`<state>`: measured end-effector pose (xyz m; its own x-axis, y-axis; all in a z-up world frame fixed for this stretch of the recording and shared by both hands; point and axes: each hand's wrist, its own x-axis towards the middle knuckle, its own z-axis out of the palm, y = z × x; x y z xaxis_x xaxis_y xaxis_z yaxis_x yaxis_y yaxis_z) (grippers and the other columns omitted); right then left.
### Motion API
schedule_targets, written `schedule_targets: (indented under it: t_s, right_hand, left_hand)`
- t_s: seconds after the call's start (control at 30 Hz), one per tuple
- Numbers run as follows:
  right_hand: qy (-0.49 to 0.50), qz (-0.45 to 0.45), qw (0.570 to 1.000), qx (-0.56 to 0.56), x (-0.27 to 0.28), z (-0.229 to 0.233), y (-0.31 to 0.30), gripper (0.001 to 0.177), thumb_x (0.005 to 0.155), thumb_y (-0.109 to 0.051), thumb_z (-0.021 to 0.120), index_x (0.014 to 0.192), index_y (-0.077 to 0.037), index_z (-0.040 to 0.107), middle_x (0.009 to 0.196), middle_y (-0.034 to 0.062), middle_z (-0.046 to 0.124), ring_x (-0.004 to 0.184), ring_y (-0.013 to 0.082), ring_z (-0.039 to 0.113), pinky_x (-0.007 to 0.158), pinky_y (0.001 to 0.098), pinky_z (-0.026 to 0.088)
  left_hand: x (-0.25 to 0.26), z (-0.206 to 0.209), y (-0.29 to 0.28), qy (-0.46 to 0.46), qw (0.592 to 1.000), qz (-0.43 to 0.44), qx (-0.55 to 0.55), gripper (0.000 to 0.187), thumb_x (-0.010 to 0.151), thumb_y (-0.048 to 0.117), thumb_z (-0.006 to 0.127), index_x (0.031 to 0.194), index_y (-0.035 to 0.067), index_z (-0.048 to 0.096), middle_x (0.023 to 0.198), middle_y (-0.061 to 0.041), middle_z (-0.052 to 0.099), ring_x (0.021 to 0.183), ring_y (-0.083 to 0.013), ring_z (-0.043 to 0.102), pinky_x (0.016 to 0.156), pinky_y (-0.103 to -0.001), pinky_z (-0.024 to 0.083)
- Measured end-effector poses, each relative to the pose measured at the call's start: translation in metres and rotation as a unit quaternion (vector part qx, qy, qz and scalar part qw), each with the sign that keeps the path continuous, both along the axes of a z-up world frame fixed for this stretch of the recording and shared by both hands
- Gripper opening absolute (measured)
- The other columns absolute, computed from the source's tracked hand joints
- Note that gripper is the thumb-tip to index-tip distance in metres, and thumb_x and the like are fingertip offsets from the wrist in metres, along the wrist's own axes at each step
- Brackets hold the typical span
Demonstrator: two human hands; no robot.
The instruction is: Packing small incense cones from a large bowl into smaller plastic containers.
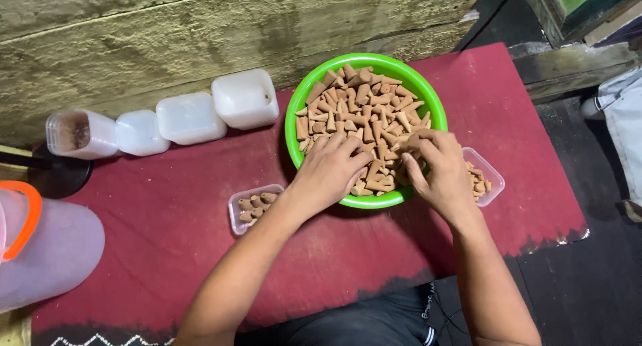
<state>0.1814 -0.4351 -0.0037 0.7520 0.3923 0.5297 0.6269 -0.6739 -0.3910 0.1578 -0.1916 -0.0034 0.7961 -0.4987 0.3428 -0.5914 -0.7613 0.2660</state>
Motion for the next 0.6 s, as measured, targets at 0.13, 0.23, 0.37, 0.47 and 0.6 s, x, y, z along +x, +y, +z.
schedule_targets:
  t_s: [0.13, 0.23, 0.37, 0.47, 0.6]
  right_hand:
    - [0.015, -0.002, 1.000, 0.015, 0.001, -0.024, -0.018, 0.015, 0.093, -0.016, 0.075, 0.108, -0.017, 0.074, 0.108, 0.0065, 0.068, 0.102, 0.0333, 0.066, 0.086, 0.0452, 0.052]
    - [0.027, -0.005, 0.999, 0.033, 0.000, -0.032, -0.023, 0.016, 0.095, -0.013, 0.072, 0.111, -0.016, 0.075, 0.108, 0.0083, 0.068, 0.101, 0.0341, 0.066, 0.087, 0.0458, 0.053]
    - [0.038, 0.005, 0.999, 0.033, -0.004, -0.026, -0.025, 0.024, 0.096, -0.014, 0.072, 0.120, -0.012, 0.073, 0.109, 0.0120, 0.068, 0.101, 0.0369, 0.065, 0.088, 0.0487, 0.053]
    - [0.037, 0.003, 0.999, 0.013, -0.007, -0.020, -0.028, 0.027, 0.096, -0.015, 0.072, 0.123, -0.010, 0.072, 0.110, 0.0138, 0.068, 0.103, 0.0378, 0.065, 0.090, 0.0502, 0.053]
    - [0.041, 0.011, 0.999, -0.009, -0.014, -0.006, -0.024, 0.024, 0.096, -0.016, 0.073, 0.119, -0.010, 0.073, 0.110, 0.0142, 0.067, 0.104, 0.0384, 0.064, 0.092, 0.0506, 0.052]
  left_hand:
    - [0.003, -0.012, -0.011, -0.010, 1.000, 0.012, -0.005, 0.028, 0.103, 0.041, 0.052, 0.112, 0.019, 0.066, 0.103, -0.004, 0.061, 0.100, -0.0263, 0.057, 0.076, -0.040, 0.042]
    - [0.005, -0.020, -0.024, 0.026, 0.999, 0.039, -0.001, 0.041, 0.087, 0.051, 0.072, 0.110, 0.017, 0.069, 0.101, -0.003, 0.061, 0.098, -0.0262, 0.055, 0.076, -0.041, 0.041]
    - [0.006, -0.036, -0.026, 0.030, 0.998, 0.043, -0.047, 0.028, 0.086, 0.035, 0.075, 0.107, 0.018, 0.068, 0.102, 0.000, 0.056, 0.101, -0.0246, 0.052, 0.078, -0.040, 0.042]
    - [-0.002, -0.018, -0.006, 0.045, 0.989, 0.020, -0.141, 0.023, 0.090, 0.031, 0.074, 0.107, 0.017, 0.071, 0.100, -0.002, 0.061, 0.100, -0.0256, 0.058, 0.083, -0.039, 0.048]
    - [-0.028, 0.022, 0.045, 0.052, 0.967, 0.056, -0.242, 0.025, 0.092, 0.021, 0.076, 0.117, 0.018, 0.072, 0.100, -0.003, 0.067, 0.096, -0.0273, 0.067, 0.086, -0.040, 0.054]
